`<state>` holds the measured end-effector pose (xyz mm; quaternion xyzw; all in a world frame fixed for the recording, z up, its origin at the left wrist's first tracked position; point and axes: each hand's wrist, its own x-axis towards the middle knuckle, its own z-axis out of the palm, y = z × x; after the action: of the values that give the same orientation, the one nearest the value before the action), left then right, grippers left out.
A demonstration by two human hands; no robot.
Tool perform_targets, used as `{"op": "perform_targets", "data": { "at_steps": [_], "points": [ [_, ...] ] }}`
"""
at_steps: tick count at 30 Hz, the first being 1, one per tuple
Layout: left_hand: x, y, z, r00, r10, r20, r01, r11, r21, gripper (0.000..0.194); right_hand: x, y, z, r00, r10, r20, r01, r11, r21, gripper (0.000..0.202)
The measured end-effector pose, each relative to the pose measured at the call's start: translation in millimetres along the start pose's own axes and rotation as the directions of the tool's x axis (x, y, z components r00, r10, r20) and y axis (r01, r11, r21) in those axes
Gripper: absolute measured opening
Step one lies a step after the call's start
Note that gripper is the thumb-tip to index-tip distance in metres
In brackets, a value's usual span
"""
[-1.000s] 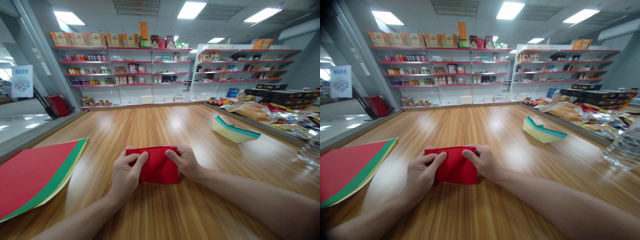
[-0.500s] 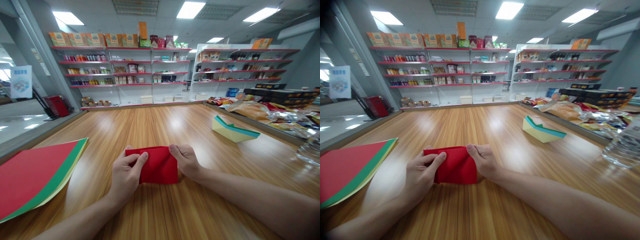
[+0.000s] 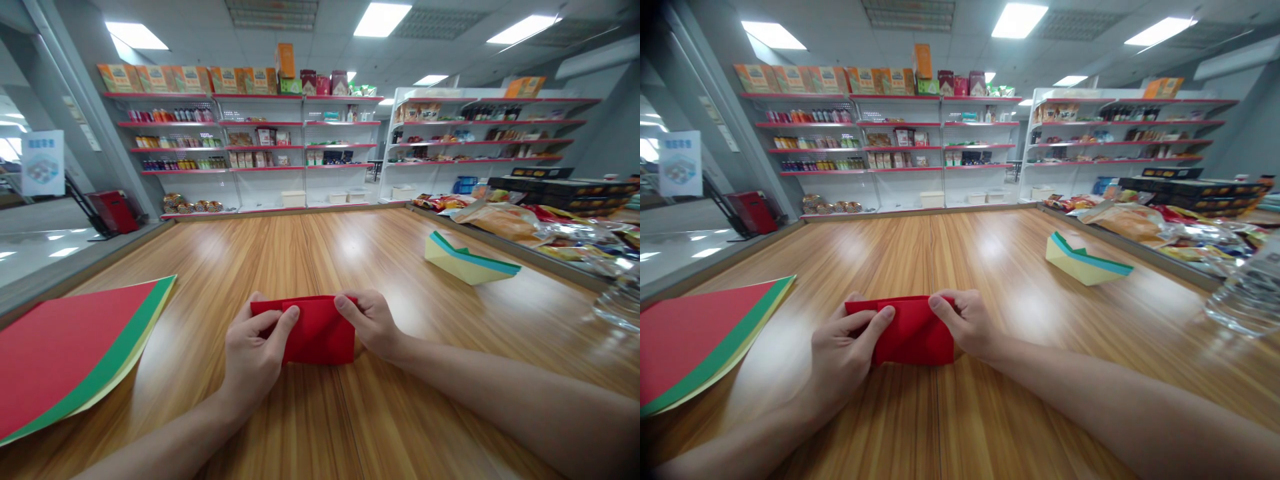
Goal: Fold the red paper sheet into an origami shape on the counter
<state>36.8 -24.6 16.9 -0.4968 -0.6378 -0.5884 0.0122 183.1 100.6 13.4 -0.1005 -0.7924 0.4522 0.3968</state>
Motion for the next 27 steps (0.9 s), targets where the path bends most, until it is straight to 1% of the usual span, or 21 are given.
{"op": "perform_targets", "data": {
  "at_steps": [3,6,8,10,12,17,22,27],
  "points": [
    [1.3,-1.7,1.5,1.000,-0.028,-0.004,0.028,1.000,-0.007,0.032,0.4,-2.2,0.1,1.000,-0.010,-0.028,0.007,0.996,-0.089,0.042],
    [5.2,-7.4,4.2,0.995,-0.091,-0.029,0.090,0.995,-0.040,0.025,0.4,-3.1,1.1,0.997,-0.062,-0.053,0.053,0.985,-0.162,0.044],
    [7.9,-12.2,5.5,0.987,-0.161,0.018,0.162,0.982,-0.099,0.025,0.2,-3.5,1.3,0.995,-0.089,-0.053,0.077,0.978,-0.196,0.042],
    [9.3,-16.1,5.8,0.971,-0.222,0.092,0.235,0.959,-0.156,0.028,0.0,-3.7,1.0,0.994,-0.098,-0.046,0.086,0.973,-0.215,0.040],
    [9.3,-18.4,5.1,0.962,-0.249,0.115,0.266,0.947,-0.179,0.029,-0.1,-3.8,0.7,0.996,-0.090,-0.026,0.082,0.972,-0.218,0.037],
    [6.9,-16.6,2.1,0.974,-0.217,0.062,0.223,0.966,-0.128,0.030,-1.2,-4.5,1.2,0.999,-0.045,0.020,0.048,0.978,-0.201,0.033],
    [6.2,-12.0,1.4,0.989,-0.146,0.018,0.147,0.987,-0.072,0.031,-3.0,-6.1,2.5,0.999,-0.033,0.005,0.033,0.978,-0.207,0.034],
    [5.5,-10.2,1.6,0.993,-0.122,0.006,0.122,0.992,-0.040,0.032,-2.8,-6.8,2.5,1.000,-0.019,-0.003,0.018,0.977,-0.212,0.034]
  ]
}}
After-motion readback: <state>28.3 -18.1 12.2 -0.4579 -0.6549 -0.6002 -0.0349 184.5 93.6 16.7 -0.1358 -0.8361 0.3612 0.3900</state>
